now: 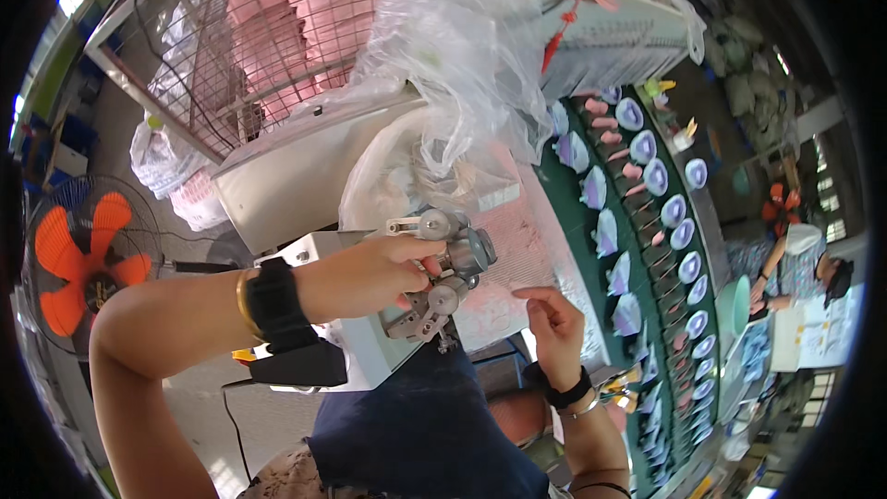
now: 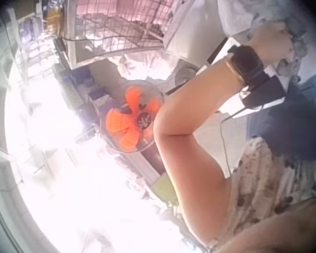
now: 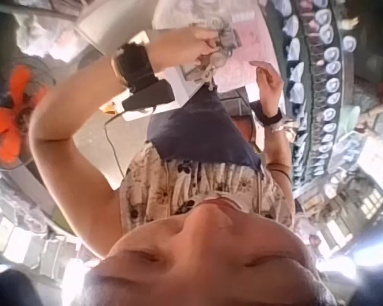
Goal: The recorder is adjusting the rollers, tensioners, and internal mechanisms of an industrial shoe component machine.
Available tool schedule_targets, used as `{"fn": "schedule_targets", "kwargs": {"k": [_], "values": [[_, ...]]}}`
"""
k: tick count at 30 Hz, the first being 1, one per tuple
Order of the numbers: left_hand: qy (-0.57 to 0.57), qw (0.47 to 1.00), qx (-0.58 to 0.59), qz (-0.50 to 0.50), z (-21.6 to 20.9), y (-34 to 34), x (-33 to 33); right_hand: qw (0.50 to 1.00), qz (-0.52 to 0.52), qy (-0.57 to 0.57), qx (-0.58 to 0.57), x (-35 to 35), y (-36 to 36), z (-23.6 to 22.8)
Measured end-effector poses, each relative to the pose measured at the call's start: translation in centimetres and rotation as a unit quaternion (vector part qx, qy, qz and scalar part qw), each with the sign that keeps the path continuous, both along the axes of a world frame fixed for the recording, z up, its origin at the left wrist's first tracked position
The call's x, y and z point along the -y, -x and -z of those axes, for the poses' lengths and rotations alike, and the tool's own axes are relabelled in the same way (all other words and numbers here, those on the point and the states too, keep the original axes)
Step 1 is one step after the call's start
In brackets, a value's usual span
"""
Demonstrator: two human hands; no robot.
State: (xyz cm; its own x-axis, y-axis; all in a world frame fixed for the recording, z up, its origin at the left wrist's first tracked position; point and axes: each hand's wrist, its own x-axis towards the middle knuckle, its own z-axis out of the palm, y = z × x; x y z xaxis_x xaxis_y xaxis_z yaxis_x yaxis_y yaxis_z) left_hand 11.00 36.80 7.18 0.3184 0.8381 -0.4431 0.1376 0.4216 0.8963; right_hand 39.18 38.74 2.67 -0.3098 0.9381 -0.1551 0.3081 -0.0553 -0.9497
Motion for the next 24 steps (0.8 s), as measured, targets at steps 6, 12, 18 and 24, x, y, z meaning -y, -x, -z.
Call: {"fn": "schedule_targets", "kwargs": {"k": [6, 12, 18, 24], "values": [[-0.104, 0.994, -0.009, -0.025, 4.4, -1.5, 0.3, 0.996, -0.084, -0.016, -0.014, 1.6, 2.1, 0.9], [0.038, 0.977, 0.044, -0.205, 1.1, -4.8, 1.3, 0.989, -0.11, -0.054, -0.078, 3.0, -0.8, 6.3], [0.004, 0.979, 0.046, -0.2, 1.4, -3.9, 2.6, 0.98, -0.098, -0.068, -0.16, 4.7, -3.2, 7.9], [-0.054, 0.985, -0.142, -0.084, 1.6, -2.1, 0.8, 0.984, -0.003, -0.08, -0.156, 6.7, -6.9, 8.0]]}}
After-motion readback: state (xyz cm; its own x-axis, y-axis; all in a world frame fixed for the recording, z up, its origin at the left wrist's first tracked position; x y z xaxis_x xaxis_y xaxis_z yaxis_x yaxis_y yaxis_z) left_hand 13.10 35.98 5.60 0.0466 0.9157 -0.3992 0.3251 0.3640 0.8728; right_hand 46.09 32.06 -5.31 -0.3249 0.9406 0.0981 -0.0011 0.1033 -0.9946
